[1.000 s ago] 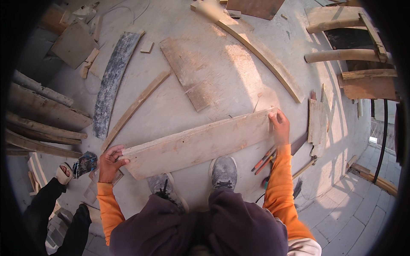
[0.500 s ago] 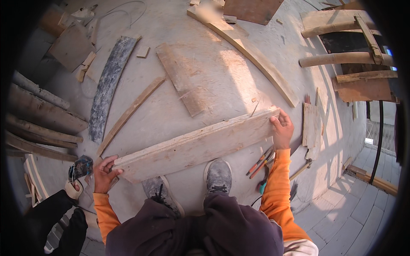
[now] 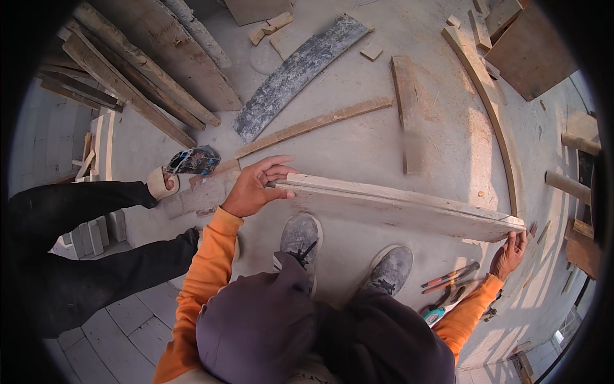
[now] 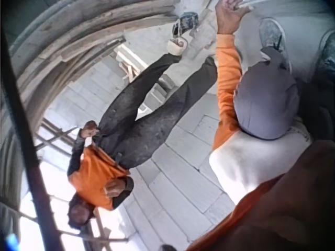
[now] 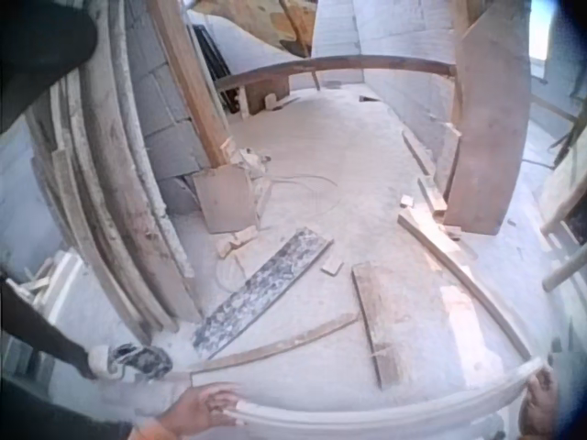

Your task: The person saws a piece of wood, holds the cut pieces together, and then nails them using a hammer.

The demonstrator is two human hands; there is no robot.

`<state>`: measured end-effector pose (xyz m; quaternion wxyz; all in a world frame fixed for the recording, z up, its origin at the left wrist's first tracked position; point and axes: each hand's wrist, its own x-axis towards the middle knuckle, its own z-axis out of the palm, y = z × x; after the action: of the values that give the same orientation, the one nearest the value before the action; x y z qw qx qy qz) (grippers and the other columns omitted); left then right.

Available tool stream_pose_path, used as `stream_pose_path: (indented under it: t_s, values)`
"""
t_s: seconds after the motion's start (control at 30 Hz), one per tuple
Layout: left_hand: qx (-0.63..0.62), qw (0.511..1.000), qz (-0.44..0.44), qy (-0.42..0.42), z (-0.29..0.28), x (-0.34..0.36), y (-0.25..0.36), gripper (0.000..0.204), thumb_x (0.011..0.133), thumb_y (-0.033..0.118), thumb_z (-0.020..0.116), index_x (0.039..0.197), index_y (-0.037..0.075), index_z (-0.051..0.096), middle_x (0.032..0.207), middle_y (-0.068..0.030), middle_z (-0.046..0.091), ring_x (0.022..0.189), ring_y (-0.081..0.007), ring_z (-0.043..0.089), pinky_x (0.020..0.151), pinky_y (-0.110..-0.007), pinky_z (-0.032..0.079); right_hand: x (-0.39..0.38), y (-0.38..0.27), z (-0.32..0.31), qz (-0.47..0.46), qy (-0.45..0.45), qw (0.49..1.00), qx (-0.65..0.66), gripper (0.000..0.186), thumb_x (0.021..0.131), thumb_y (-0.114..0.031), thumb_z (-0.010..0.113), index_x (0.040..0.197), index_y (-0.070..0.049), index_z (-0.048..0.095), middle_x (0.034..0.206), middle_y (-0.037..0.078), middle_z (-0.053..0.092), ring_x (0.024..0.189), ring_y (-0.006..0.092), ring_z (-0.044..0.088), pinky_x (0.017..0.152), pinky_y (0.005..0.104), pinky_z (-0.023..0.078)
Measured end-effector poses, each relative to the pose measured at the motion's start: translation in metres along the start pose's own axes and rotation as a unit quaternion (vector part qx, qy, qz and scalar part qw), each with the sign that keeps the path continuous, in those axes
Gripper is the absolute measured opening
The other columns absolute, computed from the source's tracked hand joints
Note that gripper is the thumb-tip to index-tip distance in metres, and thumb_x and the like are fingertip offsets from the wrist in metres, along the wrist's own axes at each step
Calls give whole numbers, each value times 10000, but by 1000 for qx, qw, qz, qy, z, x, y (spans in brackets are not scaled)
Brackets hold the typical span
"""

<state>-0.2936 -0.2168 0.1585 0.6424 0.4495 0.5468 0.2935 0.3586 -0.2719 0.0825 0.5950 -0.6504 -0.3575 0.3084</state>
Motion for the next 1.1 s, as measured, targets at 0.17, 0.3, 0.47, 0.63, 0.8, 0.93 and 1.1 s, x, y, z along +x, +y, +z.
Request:
stream_pose_path:
  t_s: [0.17, 0.3, 0.47, 0.63, 0.8, 0.93, 1.1]
  values:
    - [10, 999, 30, -8, 15, 7, 12, 704, 832, -46, 791, 1449, -32, 452, 1247, -155, 668, 1182, -213, 633, 1017, -343, 520, 9, 7, -19, -3, 17, 1000, -6, 463, 1026, -102, 623, 1425, 81, 476, 1445, 140, 560, 1304, 190, 539, 1124, 318, 405]
    - [33, 998, 40, -26, 26, 19, 22, 675, 855, -22, 780, 1447, -22, 457, 1244, -151, 673, 1189, -210, 627, 1013, -342, 515, 7, 11, -36, 24, 40, 998, -34, 471, 1017, -80, 624, 1429, 81, 459, 1447, 180, 549, 1316, 221, 538, 1136, 346, 399]
    - [62, 992, 85, -74, 46, 39, 30, 663, 866, -10, 773, 1451, -2, 462, 1239, -147, 677, 1196, -195, 621, 1033, -339, 501, -6, 2, -73, 6, 75, 997, 17, 531, 1000, -107, 665, 1444, 65, 431, 1437, 173, 552, 1276, 219, 563, 1088, 338, 427]
    - [75, 988, 107, -83, 72, 47, 36, 632, 883, 11, 761, 1444, -4, 470, 1238, -138, 679, 1197, -197, 623, 1042, -343, 493, -29, -17, -107, 45, 120, 991, 30, 516, 1009, -130, 658, 1458, 9, 443, 1396, 135, 588, 1240, 202, 578, 1038, 336, 464]
    - [160, 965, 184, -100, 95, 55, 45, 513, 928, 80, 720, 1403, 21, 534, 1231, -134, 687, 1161, -218, 638, 1014, -346, 494, -67, -35, -148, 16, 152, 988, 0, 510, 1015, -139, 651, 1455, 27, 453, 1405, 148, 580, 1250, 204, 572, 1063, 335, 436]
    - [217, 949, 173, -151, 111, 63, 50, 406, 958, 144, 689, 1342, 42, 606, 1230, -134, 690, 1115, -230, 645, 1000, -357, 492, -102, -68, -150, 4, 202, 978, -60, 474, 1007, -150, 665, 1407, 52, 513, 1356, 147, 610, 1211, 198, 582, 1061, 325, 427]
    - [212, 950, 87, -213, 126, 65, 15, 423, 962, 163, 692, 1360, 39, 617, 1325, -139, 665, 1191, -215, 622, 1048, -351, 470, -136, -113, -167, 18, 259, 956, -136, 458, 995, -135, 670, 1394, 53, 548, 1347, 138, 612, 1199, 207, 582, 1066, 317, 415]
